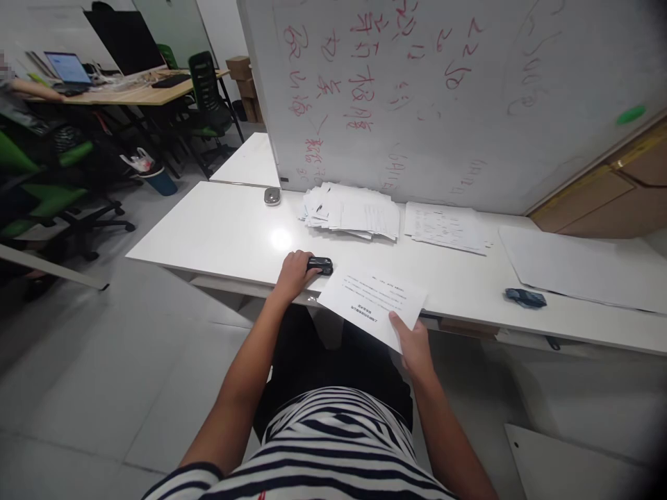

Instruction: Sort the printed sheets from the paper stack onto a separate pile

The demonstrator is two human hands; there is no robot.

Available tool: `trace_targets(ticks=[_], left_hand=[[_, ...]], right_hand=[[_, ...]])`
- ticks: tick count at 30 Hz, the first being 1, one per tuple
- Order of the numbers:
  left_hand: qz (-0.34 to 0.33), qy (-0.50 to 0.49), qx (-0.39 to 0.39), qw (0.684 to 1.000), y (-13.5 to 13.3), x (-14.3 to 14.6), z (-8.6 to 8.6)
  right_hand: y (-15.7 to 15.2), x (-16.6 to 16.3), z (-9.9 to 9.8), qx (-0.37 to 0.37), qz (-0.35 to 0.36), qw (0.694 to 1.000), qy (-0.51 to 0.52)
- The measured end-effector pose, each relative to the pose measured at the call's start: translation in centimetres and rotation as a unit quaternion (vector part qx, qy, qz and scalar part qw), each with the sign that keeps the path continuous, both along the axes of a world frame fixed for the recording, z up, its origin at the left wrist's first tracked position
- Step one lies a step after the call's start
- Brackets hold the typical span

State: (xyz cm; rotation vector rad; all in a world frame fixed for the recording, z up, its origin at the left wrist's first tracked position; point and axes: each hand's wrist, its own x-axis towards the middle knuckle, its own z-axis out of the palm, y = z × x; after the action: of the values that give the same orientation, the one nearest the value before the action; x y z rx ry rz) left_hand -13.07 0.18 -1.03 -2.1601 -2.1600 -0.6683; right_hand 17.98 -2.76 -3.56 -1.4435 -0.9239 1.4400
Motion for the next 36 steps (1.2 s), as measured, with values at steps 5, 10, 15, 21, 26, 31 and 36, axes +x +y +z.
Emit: trace_targets(ticks=[5,10,15,21,26,31,36], left_hand=[[-0.034,-0.033,-0.03,0.998,-1.0,0.9,0.6],[-0.068,-0.102,-0.105,0.987,-0.9,0.8,4.7],[-0.02,-0.149,-0.012,0.989,2.1,2.6,8.0],[0.106,-0.16,-0.005,0.981,5.9,6.0,3.0],[0.064,-0.139,0.004,0.988,6.2,6.8,1.1],[0.078,-0.158,-0.007,0.984,7.1,5.9,1.5],[0.106,-0.324,0.115,0.933,5.6,3.0,3.4]], right_hand=[[1.4,-1.3,0.8,-0.004,0.068,0.997,-0.033],[3.1,-2.2,1.1,0.004,0.116,0.993,-0.022],[4.8,-2.0,2.0,0.016,0.164,0.985,-0.059],[4.5,-1.8,0.5,-0.009,0.156,0.985,-0.069],[3.3,-2.3,-1.2,0.008,0.123,0.991,-0.052],[2.7,-2.9,-0.3,0.022,0.146,0.986,-0.082],[2.9,-2.8,0.7,0.072,0.161,0.975,-0.134]])
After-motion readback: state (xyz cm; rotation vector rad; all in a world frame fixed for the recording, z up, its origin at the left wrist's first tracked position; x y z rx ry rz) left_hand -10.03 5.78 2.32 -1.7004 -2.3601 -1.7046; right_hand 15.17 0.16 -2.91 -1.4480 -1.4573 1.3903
